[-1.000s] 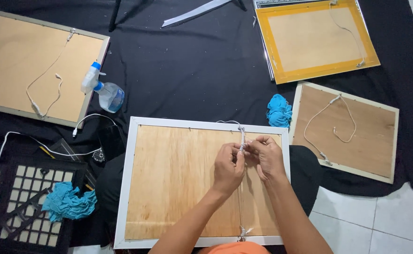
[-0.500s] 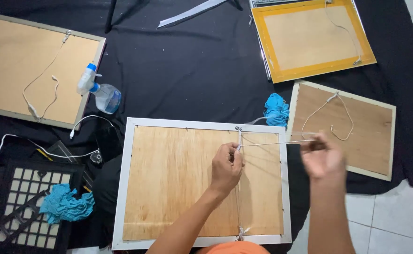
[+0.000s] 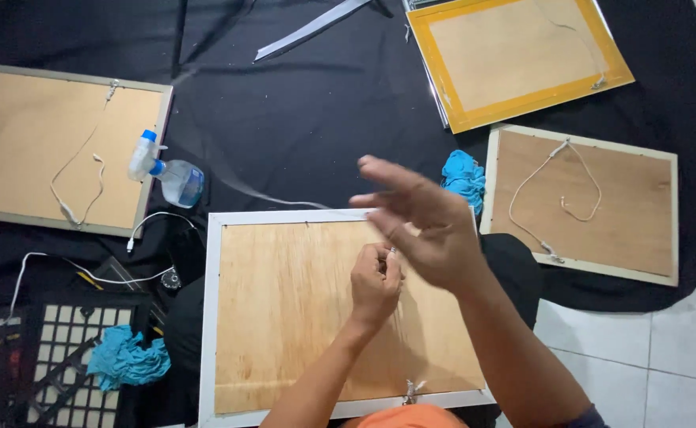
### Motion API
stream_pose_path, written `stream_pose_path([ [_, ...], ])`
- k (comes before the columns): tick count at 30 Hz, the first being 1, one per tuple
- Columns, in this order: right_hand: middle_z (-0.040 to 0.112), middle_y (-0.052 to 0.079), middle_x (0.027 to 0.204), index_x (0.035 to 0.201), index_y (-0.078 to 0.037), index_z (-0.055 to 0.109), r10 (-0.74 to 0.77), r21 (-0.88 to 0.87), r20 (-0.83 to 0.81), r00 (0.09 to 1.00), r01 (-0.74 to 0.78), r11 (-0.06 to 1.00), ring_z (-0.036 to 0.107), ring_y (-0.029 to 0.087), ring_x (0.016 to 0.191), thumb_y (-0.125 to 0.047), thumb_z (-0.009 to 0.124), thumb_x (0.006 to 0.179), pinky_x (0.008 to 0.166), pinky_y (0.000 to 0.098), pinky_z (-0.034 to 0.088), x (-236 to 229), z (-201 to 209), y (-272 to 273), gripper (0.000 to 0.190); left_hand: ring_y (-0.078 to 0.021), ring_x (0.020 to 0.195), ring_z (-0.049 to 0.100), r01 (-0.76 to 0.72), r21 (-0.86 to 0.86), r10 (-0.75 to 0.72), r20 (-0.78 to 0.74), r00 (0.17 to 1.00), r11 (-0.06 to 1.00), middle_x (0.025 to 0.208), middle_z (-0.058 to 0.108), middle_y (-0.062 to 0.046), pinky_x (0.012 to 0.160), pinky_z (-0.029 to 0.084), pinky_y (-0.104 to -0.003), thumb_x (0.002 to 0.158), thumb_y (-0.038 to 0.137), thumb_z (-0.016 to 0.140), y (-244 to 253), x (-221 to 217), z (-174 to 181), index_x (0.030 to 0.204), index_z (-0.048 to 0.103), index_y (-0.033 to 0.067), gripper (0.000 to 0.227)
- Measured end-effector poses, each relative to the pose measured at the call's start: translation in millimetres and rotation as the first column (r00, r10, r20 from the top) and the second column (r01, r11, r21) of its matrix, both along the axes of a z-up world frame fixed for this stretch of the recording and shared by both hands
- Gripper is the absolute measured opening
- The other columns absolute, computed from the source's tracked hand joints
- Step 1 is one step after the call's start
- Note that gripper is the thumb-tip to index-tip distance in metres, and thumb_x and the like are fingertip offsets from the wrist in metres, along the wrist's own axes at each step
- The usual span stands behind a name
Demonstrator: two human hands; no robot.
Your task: Attaching and tying a hanging wire to the back of a picture frame.
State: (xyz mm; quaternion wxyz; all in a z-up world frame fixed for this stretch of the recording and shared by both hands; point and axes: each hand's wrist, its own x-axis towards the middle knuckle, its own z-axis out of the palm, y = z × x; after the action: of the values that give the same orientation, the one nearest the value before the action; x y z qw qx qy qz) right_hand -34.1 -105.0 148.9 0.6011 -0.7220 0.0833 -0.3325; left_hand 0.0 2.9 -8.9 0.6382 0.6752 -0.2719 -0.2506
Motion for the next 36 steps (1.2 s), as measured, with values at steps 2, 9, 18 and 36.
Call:
stream_pose_path([
  [2, 0.068, 0.018, 0.126, 0.132, 0.0, 0.061, -0.187, 0.139, -0.116, 0.975, 0.203, 0.969, 0.076, 0.024, 0.096, 0.002, 0.065, 0.094, 0.083, 0.0313, 0.064, -2, -12, -7, 0.038, -0.0182, 0.058, 0.064, -0.045, 0.045, 0.044, 0.019, 0.999, 0.998, 0.078, 0.065, -0.01, 0.048, 0.051, -0.028, 0.094, 0.007, 0.059, -2, 0, 1, 0.091, 0.062, 0.0023, 0.007],
  [9, 0.073, 0.023, 0.085, 0.111, 0.01, 0.07, -0.106, 0.434, -0.728, 0.678, 0.574, 0.694, 0.065, 0.018, 0.05, -0.016, 0.068, 0.093, 0.04, 0.0277, 0.054, -49, -170, -28, 0.031, -0.0318, 0.063, 0.072, -0.061, 0.082, 0.056, 0.06, 0.997, 0.995, 0.081, 0.066, -0.018, 0.046, 0.053, -0.033, 0.094, 0.009, 0.06, -9, -5, 12, 0.083, 0.063, -0.0006, 0.015],
  [18, 0.061, 0.01, 0.089, 0.116, 0.002, 0.067, 0.104, 0.773, -0.577, 0.81, 0.5, 0.39, 0.041, 0.004, 0.036, -0.018, 0.064, 0.095, 0.03, 0.019, 0.028, -24, -167, -15, 0.029, -0.0147, 0.058, 0.066, -0.05, 0.086, 0.068, -0.23, 0.971, 0.995, 0.077, 0.065, -0.011, 0.047, 0.055, -0.028, 0.099, 0.008, 0.057, -11, 0, 18, 0.09, 0.06, -0.0016, 0.013],
  [36, 0.078, 0.011, 0.087, 0.099, -0.023, 0.085, -0.165, 0.066, -0.672, 0.722, 0.279, 0.958, 0.075, 0.029, 0.083, -0.028, 0.074, 0.088, 0.075, 0.0397, 0.06, -30, -175, -9, 0.016, -0.0082, 0.055, 0.056, -0.094, 0.158, 0.114, -0.125, 0.986, 0.983, 0.068, 0.064, -0.006, 0.041, 0.046, -0.024, 0.098, 0.006, 0.06, -10, -6, -4, 0.087, 0.064, 0.0022, 0.012],
])
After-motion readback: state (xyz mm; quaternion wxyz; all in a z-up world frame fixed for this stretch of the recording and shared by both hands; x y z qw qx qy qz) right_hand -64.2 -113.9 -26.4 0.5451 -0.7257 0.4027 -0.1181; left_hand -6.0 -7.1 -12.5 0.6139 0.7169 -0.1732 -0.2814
